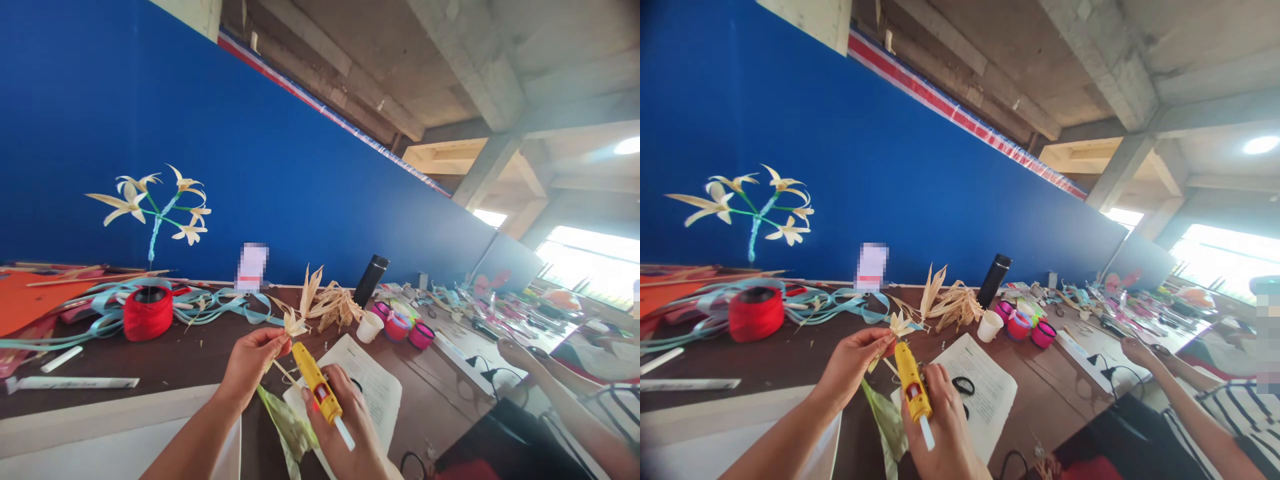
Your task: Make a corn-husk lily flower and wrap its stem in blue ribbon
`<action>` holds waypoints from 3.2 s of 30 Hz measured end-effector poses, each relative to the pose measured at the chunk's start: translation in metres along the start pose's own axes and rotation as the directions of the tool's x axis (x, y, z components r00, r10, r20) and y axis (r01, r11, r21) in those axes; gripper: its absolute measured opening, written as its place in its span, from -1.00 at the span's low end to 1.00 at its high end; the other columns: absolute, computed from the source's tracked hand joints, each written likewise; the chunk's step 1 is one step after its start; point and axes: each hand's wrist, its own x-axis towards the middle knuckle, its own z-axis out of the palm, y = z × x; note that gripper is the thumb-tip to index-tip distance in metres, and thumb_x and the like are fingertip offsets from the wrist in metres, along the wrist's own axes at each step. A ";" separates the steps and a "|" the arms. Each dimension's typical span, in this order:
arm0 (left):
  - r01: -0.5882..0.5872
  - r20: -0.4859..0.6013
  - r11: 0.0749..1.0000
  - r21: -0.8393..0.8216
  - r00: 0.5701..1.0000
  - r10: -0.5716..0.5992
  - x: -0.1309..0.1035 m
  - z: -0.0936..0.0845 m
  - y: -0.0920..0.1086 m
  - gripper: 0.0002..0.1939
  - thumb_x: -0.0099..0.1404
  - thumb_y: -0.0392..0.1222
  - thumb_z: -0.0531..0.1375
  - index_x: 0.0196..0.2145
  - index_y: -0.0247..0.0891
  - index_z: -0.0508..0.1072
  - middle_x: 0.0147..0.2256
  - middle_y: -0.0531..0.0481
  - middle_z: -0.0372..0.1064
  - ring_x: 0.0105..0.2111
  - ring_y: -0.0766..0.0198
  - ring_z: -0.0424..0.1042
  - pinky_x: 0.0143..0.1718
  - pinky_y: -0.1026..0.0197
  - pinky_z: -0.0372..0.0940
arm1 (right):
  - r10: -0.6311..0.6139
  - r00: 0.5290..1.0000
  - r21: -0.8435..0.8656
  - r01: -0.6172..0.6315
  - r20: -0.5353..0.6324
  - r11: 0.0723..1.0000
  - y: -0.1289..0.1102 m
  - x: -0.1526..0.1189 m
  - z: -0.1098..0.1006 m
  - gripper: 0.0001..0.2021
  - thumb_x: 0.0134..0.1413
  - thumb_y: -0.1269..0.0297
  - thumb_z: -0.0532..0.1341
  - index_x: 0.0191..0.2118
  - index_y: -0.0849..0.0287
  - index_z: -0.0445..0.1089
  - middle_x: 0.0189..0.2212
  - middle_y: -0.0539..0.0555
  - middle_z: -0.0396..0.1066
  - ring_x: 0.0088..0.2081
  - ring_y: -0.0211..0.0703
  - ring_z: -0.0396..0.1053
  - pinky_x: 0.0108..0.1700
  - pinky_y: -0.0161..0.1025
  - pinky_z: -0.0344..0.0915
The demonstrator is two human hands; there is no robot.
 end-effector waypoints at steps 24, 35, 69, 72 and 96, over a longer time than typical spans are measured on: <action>-0.018 -0.008 1.000 -0.004 1.000 0.018 -0.003 0.005 0.006 -0.70 -0.16 -0.07 0.40 -0.47 -0.31 0.54 -0.55 -0.02 0.50 -0.50 0.31 0.44 -0.49 0.35 0.23 | 0.017 0.986 0.010 -0.015 -0.167 1.000 -0.004 -0.004 0.009 -0.68 0.14 0.32 0.09 0.03 0.06 0.14 -0.22 0.12 0.40 -0.18 -0.09 0.41 -0.16 -0.21 0.38; -0.023 0.012 0.999 -0.029 1.000 0.024 -0.005 0.005 0.007 -0.71 -0.14 -0.07 0.40 -0.47 -0.32 0.55 -0.53 -0.02 0.50 -0.49 0.30 0.45 -0.43 0.32 0.26 | 0.072 0.986 -0.023 -0.076 -0.148 0.997 -0.004 0.000 0.008 -0.84 0.14 0.22 0.09 -0.16 0.08 0.25 -0.38 0.08 0.39 -0.36 -0.13 0.39 -0.37 -0.28 0.35; -0.019 -0.017 0.997 -0.068 1.000 0.018 0.001 0.005 0.004 -0.69 -0.18 -0.09 0.42 -0.46 -0.30 0.55 -0.56 0.02 0.48 -0.53 0.36 0.41 -0.46 0.36 0.24 | -0.099 0.991 -0.082 0.091 -0.093 0.993 0.007 0.001 0.007 -0.49 0.08 0.42 0.16 0.14 0.12 0.03 -0.09 0.18 0.36 -0.05 -0.06 0.35 -0.08 -0.19 0.36; -0.016 -0.021 0.997 -0.078 1.000 0.015 0.000 0.005 0.004 -0.69 -0.19 -0.09 0.42 -0.46 -0.29 0.55 -0.55 0.02 0.48 -0.52 0.36 0.42 -0.50 0.38 0.21 | -0.081 0.995 -0.043 0.079 -0.051 0.996 0.006 0.002 0.006 -0.54 0.09 0.44 0.14 0.10 0.11 0.06 -0.18 0.14 0.37 -0.14 -0.09 0.38 -0.17 -0.22 0.38; -0.034 -0.032 0.998 -0.049 0.999 0.032 0.000 0.005 0.007 -0.71 -0.13 -0.07 0.40 -0.45 -0.30 0.55 -0.56 0.02 0.48 -0.51 0.35 0.42 -0.51 0.39 0.20 | -0.042 0.999 0.048 0.044 -0.034 0.998 0.007 0.000 0.008 -0.51 0.08 0.49 0.14 0.11 0.10 0.03 -0.15 0.14 0.32 -0.14 -0.12 0.34 -0.11 -0.22 0.31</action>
